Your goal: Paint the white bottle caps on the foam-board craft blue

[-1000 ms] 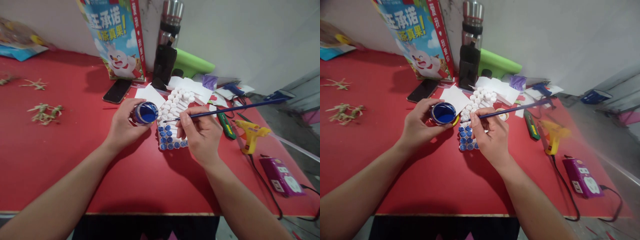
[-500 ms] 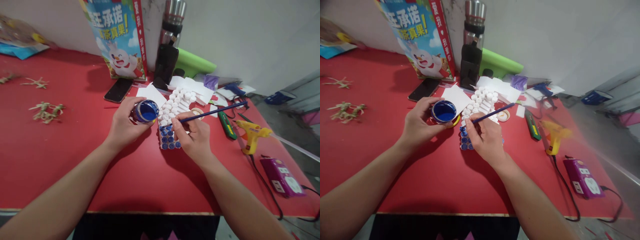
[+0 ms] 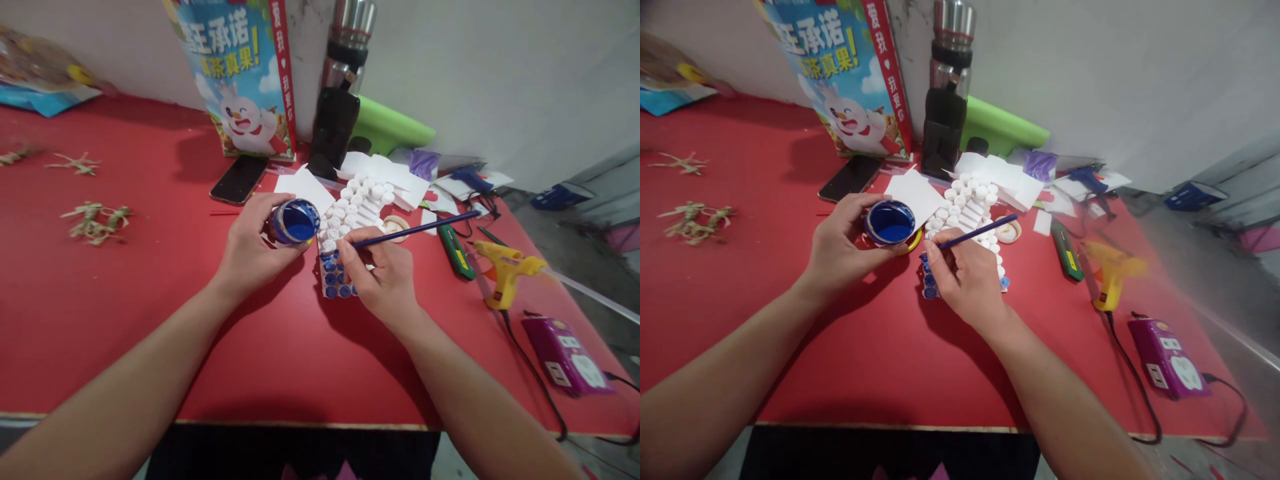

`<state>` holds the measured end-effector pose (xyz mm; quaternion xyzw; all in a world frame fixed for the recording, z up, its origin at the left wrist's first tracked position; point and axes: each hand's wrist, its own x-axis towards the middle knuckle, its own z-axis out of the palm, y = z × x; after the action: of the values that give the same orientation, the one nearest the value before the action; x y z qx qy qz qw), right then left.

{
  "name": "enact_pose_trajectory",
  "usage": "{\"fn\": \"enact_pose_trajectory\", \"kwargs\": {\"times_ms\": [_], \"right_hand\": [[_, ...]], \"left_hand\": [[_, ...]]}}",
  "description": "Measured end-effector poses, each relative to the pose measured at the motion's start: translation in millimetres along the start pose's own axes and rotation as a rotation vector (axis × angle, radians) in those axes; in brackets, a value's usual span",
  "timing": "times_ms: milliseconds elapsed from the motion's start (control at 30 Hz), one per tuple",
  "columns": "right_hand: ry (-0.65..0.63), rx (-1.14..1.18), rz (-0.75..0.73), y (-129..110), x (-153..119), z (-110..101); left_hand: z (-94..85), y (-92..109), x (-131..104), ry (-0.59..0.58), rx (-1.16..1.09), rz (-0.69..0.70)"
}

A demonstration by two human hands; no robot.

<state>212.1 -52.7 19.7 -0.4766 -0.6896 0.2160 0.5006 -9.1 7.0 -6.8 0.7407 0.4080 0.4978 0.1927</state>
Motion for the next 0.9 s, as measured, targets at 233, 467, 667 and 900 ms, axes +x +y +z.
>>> {"fn": "enact_pose_trajectory", "kwargs": {"times_ms": [233, 467, 667, 900], "right_hand": [[-0.013, -0.006, -0.011, 0.4, 0.7, 1.0], [0.083, -0.081, -0.048, 2.4, 0.9, -3.0], [0.091, -0.04, -0.034, 2.8, 2.5, -4.1], [0.128, -0.017, -0.03, 3.9, 3.2, -7.0]], "left_hand": [[-0.5, 3.2, 0.4, -0.003, 0.009, -0.036], [0.0, 2.9, 0.7, 0.001, -0.004, -0.012], [0.3, 2.5, 0.3, -0.001, -0.01, -0.009], [0.1, 3.1, 0.1, -0.01, 0.001, -0.012]]}}
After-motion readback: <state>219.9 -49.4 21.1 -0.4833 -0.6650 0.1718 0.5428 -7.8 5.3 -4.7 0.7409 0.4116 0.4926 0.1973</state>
